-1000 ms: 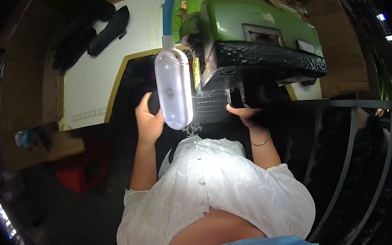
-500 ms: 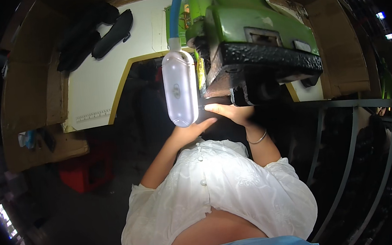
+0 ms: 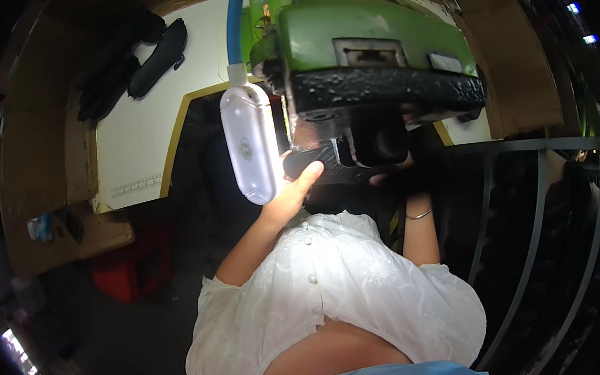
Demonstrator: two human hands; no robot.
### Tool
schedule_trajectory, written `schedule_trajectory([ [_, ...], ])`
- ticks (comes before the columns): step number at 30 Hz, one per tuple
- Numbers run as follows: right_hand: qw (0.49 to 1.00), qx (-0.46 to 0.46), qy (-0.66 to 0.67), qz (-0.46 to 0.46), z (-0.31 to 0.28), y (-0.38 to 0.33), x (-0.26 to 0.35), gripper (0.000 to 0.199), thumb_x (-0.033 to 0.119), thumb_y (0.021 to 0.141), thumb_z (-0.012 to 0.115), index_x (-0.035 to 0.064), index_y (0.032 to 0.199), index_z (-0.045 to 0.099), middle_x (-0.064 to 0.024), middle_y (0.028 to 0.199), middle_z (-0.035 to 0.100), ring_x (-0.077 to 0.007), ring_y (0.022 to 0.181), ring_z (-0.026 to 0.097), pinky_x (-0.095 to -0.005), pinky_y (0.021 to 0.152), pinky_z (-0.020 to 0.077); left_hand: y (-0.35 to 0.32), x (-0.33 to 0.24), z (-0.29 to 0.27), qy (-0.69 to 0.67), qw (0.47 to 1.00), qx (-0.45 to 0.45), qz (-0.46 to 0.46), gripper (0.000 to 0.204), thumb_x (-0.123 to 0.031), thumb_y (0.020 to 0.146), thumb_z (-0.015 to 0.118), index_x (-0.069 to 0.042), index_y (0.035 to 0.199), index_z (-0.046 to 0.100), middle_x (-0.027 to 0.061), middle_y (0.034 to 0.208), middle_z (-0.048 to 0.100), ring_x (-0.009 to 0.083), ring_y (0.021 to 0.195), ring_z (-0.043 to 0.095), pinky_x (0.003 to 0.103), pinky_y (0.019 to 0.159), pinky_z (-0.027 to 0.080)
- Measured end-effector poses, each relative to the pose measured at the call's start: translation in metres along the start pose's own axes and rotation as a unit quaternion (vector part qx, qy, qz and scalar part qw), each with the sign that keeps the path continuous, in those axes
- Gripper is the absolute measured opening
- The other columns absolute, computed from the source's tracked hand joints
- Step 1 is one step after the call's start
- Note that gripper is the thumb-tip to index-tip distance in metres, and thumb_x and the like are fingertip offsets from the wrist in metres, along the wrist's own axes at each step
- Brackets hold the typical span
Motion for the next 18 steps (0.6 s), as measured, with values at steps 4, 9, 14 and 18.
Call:
schedule_trajectory([
  [4, 0.989, -0.106, 0.097, -0.038, -0.029, 0.009, 0.027, 0.033, -0.009, 0.062, 0.069, -0.0020, 0.093, 0.064, -0.0057, 0.084, 0.066, -0.0117, 0.074, 0.061, -0.0235, 0.072, 0.0485, -0.002, 0.009, -0.017, 0.088, 0.996, 0.014, -0.019, 0.026, -0.003, 0.073, 0.070, 0.001, 0.097, 0.061, 0.0055, 0.093, 0.062, 0.0130, 0.086, 0.057, 0.029, 0.080, 0.045],
  [9, 0.992, -0.093, 0.047, -0.078, -0.004, 0.030, 0.057, 0.029, -0.009, 0.063, 0.068, -0.0033, 0.091, 0.064, -0.0050, 0.082, 0.064, -0.0101, 0.073, 0.059, -0.0218, 0.069, 0.0474, -0.014, 0.018, -0.048, 0.064, 0.997, -0.036, -0.002, 0.031, -0.002, 0.074, 0.068, 0.002, 0.103, 0.060, 0.0058, 0.098, 0.062, 0.0134, 0.090, 0.056, 0.028, 0.082, 0.044],
  [14, 0.985, -0.054, -0.054, -0.155, 0.054, 0.044, 0.099, 0.028, -0.009, 0.066, 0.069, -0.0053, 0.094, 0.063, -0.0073, 0.088, 0.063, -0.0117, 0.080, 0.060, -0.0243, 0.074, 0.0500, -0.030, 0.032, -0.095, 0.068, 0.997, -0.032, -0.029, 0.038, -0.004, 0.078, 0.066, 0.003, 0.113, 0.053, 0.0042, 0.103, 0.058, 0.0130, 0.094, 0.054, 0.027, 0.085, 0.043],
  [18, 0.971, -0.047, -0.131, -0.193, 0.085, 0.050, 0.105, 0.043, -0.010, 0.066, 0.070, -0.0030, 0.104, 0.055, -0.0078, 0.103, 0.059, -0.0129, 0.092, 0.058, -0.0274, 0.081, 0.0498, -0.030, 0.030, -0.111, 0.049, 0.997, -0.015, -0.056, 0.039, -0.005, 0.077, 0.068, 0.002, 0.113, 0.054, 0.0046, 0.101, 0.059, 0.0141, 0.092, 0.056, 0.027, 0.083, 0.044],
])
Point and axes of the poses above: each hand's wrist, its own y-axis towards the middle knuckle, its own z-axis out of the palm, x = y × z, the point moved 10 cm from there along y, towards the middle knuckle
